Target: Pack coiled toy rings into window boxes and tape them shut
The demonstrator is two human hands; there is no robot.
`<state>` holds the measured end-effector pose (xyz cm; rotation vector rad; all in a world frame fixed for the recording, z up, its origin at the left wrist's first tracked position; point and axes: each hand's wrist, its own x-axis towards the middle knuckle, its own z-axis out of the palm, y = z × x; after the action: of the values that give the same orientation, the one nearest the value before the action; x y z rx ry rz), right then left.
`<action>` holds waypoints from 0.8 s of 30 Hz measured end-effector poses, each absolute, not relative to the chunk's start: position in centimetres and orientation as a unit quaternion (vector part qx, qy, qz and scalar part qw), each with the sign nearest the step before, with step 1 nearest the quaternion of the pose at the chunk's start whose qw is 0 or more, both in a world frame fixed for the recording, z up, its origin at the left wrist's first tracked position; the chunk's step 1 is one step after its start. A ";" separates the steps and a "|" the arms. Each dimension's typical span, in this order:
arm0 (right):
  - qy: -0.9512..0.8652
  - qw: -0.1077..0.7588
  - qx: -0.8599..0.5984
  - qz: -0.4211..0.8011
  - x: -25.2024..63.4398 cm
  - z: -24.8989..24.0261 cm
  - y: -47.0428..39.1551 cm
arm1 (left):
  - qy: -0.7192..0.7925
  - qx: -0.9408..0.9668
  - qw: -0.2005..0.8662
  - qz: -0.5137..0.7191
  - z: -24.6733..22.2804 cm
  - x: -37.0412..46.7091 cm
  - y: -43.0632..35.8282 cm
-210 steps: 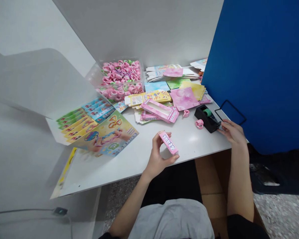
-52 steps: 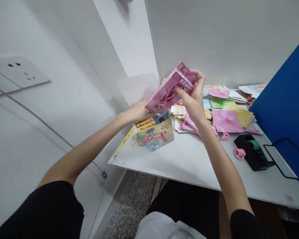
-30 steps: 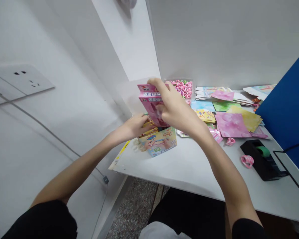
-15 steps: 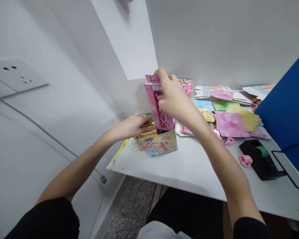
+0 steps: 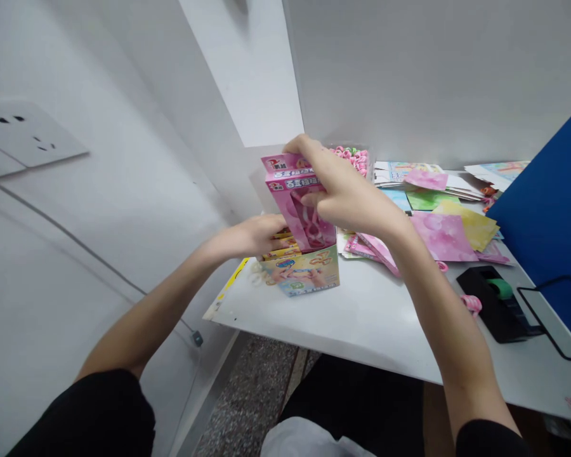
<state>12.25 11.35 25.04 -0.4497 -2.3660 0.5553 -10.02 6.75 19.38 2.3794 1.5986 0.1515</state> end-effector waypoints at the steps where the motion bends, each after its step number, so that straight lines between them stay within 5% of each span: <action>1: -0.903 0.329 -0.171 0.215 12.2 24.8 11.4 | 0.551 0.824 0.126 0.048 19.5 -10.0 6.8; 12: -0.872 0.343 -0.346 0.043 11.3 21.0 10.8 | 0.561 0.810 0.152 0.076 18.8 -10.5 6.6; 24: -0.902 0.268 -0.339 -0.021 10.5 18.5 12.2 | 0.566 0.813 0.132 0.045 19.5 -10.1 6.1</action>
<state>10.50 12.15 18.46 -0.9130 -2.4317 -0.0565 -10.11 6.11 19.51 2.3595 1.6420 0.1316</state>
